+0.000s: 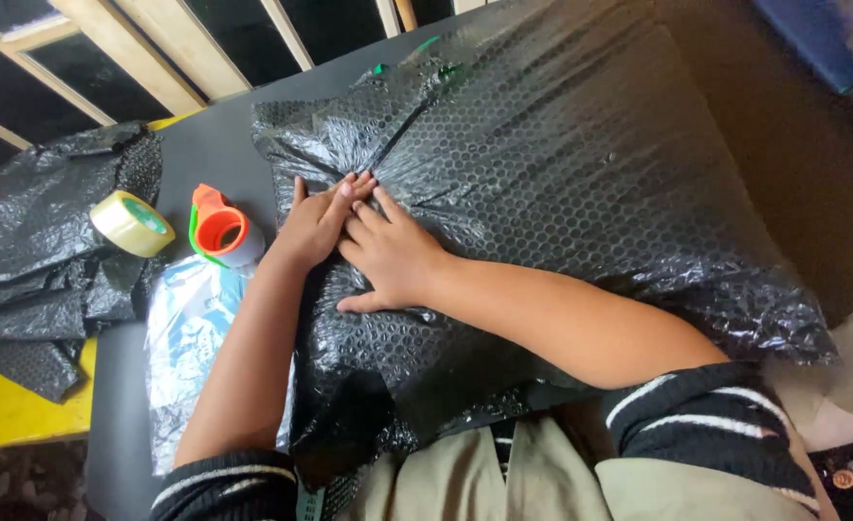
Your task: A person prepares a pillow in a green bag for shipping by dusting it, wrapping it in black bubble wrap, and securing the wrap with tape.
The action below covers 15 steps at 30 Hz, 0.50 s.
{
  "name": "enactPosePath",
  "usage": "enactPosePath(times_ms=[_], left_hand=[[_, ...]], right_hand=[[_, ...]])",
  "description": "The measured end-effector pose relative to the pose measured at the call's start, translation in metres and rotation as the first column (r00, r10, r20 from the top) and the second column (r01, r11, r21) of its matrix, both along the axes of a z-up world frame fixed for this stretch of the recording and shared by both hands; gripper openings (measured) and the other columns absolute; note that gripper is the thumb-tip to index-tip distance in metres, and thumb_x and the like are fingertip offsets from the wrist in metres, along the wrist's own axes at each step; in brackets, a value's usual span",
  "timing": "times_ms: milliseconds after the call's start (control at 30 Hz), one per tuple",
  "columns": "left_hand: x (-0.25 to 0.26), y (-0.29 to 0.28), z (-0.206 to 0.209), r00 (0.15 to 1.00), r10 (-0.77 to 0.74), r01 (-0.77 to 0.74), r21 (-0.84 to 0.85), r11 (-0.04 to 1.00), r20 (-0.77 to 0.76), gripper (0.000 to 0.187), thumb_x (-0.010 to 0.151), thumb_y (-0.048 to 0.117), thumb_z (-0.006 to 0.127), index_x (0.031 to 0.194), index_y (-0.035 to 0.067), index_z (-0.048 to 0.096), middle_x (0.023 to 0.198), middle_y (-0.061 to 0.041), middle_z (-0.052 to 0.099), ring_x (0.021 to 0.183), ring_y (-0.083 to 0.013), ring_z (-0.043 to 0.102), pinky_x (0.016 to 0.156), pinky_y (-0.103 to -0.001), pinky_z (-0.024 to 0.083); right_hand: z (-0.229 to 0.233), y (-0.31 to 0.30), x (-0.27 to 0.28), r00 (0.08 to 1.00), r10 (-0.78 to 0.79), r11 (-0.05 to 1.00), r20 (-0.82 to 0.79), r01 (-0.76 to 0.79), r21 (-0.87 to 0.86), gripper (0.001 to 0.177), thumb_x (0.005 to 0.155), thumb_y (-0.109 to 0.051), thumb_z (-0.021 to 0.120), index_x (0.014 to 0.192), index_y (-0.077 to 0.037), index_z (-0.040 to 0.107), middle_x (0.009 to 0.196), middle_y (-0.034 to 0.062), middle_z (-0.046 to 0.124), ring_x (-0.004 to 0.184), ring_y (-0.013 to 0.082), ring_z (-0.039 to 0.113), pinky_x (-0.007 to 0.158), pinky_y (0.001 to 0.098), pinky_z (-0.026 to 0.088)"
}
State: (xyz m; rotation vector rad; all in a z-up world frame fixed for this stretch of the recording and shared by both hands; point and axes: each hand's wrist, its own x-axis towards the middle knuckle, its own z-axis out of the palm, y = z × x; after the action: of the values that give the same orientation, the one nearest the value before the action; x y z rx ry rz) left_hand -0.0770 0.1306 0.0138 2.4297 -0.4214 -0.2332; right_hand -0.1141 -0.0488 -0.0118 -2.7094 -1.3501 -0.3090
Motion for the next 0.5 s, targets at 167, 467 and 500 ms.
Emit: enactPosePath(times_ms=[167, 467, 500], left_hand=[[0.004, 0.002, -0.006, 0.999, -0.041, 0.037, 0.137, 0.99, 0.025, 0.052, 0.112, 0.053, 0.022, 0.157, 0.035, 0.041, 0.162, 0.006, 0.041, 0.155, -0.0186, 0.028, 0.12, -0.066, -0.013], [0.004, -0.005, -0.007, 0.99, -0.117, 0.097, 0.226, 0.969, 0.077, 0.072, 0.097, 0.059, 0.048, 0.157, 0.021, 0.042, 0.166, 0.0, 0.035, 0.156, -0.0189, 0.023, 0.111, -0.07, -0.017], [0.003, -0.004, -0.008, 0.99, -0.119, 0.1, 0.225, 0.969, 0.07, 0.072, 0.097, 0.059, 0.048, 0.157, 0.021, 0.042, 0.166, 0.0, 0.035, 0.156, -0.0189, 0.023, 0.111, -0.07, -0.017]], right_hand=[[0.0, -0.03, -0.018, 0.98, 0.088, 0.996, -0.179, -0.089, 0.005, 0.099, 0.089, -0.088, 0.032, 0.153, -0.013, 0.046, 0.157, 0.0208, 0.044, 0.149, 0.0414, 0.036, 0.118, 0.0659, 0.026], [0.0, -0.12, -0.12, 0.956, 0.184, 0.879, -0.228, -0.057, 0.473, 0.009, 0.098, -0.021, 0.069, 0.102, -0.013, 0.069, 0.083, 0.0033, 0.065, 0.077, 0.027, 0.067, 0.07, 0.0405, 0.052], [-0.021, -0.122, -0.121, 0.955, 0.182, 0.88, -0.234, -0.052, 0.473, 0.009, 0.098, -0.021, 0.069, 0.102, -0.013, 0.069, 0.083, 0.0033, 0.065, 0.077, 0.027, 0.067, 0.07, 0.0405, 0.052]])
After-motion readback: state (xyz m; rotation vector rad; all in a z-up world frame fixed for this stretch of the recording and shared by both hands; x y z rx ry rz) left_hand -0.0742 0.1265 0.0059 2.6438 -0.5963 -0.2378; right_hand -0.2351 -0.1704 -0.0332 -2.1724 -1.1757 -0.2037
